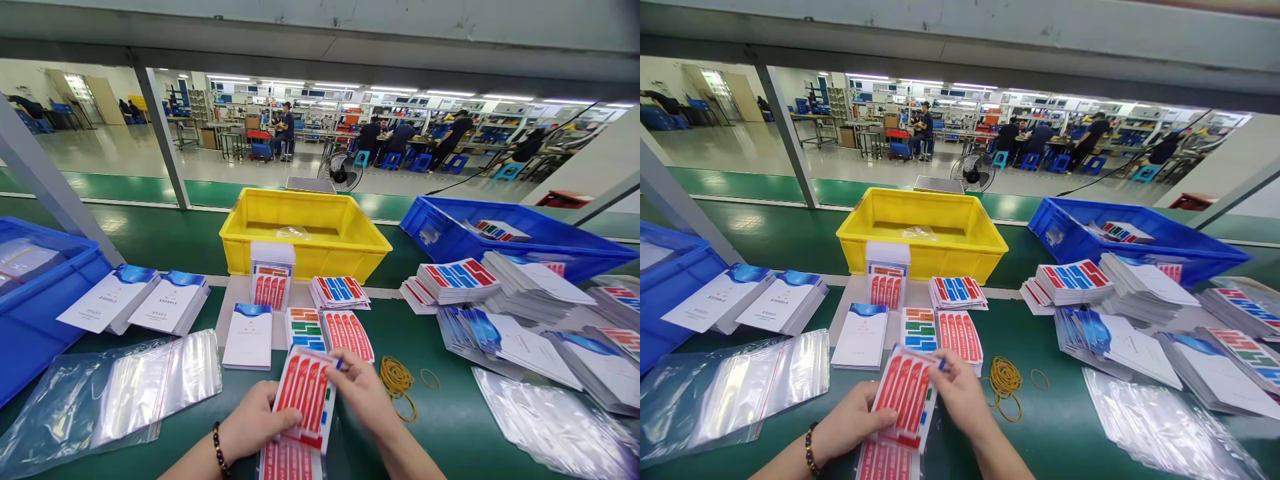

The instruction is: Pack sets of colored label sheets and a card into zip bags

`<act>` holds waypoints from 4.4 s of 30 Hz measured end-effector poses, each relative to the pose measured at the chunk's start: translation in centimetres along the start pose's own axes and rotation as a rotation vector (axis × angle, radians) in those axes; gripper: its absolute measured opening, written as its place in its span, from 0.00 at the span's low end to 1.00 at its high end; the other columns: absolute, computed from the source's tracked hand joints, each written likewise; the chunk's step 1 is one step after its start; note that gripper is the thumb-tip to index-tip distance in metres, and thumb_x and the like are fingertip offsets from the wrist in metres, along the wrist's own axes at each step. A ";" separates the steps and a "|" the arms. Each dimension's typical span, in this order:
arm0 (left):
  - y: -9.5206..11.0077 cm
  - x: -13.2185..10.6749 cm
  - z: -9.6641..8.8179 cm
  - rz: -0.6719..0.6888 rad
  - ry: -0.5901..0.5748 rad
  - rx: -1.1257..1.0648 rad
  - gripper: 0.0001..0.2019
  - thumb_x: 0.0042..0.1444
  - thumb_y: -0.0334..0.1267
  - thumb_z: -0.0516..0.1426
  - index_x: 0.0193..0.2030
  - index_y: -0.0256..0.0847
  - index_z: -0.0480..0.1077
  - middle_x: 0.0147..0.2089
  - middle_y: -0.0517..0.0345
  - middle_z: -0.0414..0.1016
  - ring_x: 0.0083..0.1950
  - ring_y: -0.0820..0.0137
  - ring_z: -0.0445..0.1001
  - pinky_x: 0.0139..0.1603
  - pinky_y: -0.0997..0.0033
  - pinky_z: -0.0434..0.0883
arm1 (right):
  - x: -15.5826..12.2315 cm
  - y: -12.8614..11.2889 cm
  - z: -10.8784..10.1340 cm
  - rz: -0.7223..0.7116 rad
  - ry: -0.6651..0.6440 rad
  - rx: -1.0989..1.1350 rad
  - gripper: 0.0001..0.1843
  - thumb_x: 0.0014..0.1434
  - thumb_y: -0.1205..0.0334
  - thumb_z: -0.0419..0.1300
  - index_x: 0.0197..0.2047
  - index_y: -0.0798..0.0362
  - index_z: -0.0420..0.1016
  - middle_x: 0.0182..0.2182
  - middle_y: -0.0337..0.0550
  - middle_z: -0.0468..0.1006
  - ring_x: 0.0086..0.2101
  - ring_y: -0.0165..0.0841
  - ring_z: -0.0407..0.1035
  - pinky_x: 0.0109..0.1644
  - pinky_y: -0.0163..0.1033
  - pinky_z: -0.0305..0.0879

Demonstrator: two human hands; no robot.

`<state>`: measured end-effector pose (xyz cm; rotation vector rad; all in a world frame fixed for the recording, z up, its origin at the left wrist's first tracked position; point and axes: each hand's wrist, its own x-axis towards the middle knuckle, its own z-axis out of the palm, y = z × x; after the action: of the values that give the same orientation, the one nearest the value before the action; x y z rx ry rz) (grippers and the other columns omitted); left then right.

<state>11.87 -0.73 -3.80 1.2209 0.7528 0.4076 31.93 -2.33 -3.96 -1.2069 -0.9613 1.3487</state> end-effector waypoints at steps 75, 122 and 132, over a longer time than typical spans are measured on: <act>2.8 -4.6 -2.7 0.632 0.765 0.757 0.08 0.57 0.34 0.49 0.41 0.43 0.66 0.45 0.52 0.67 0.50 0.64 0.64 0.51 0.62 0.63 | -3.8 6.5 5.4 -0.646 -0.576 -1.206 0.47 0.47 0.41 0.59 0.64 0.53 0.48 0.60 0.61 0.54 0.57 0.60 0.48 0.55 0.68 0.44; -0.8 1.3 0.9 0.053 0.384 0.423 0.17 0.51 0.46 0.49 0.17 0.39 0.56 0.19 0.64 0.57 0.23 0.74 0.56 0.26 0.75 0.55 | -2.0 2.7 4.3 -0.284 -0.127 -0.796 0.09 0.54 0.66 0.51 0.23 0.54 0.66 0.20 0.37 0.66 0.23 0.28 0.61 0.27 0.32 0.56; -0.5 0.6 1.6 0.036 0.342 0.688 0.16 0.49 0.35 0.47 0.14 0.40 0.47 0.15 0.67 0.49 0.20 0.76 0.50 0.24 0.72 0.47 | -1.1 3.2 3.2 -0.548 0.100 -1.105 0.15 0.56 0.67 0.45 0.19 0.53 0.59 0.18 0.39 0.64 0.22 0.30 0.59 0.27 0.34 0.51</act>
<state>13.38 -1.58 -4.24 1.8337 1.2260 0.4045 28.19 -3.63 -6.32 -1.5791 -1.8938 0.2452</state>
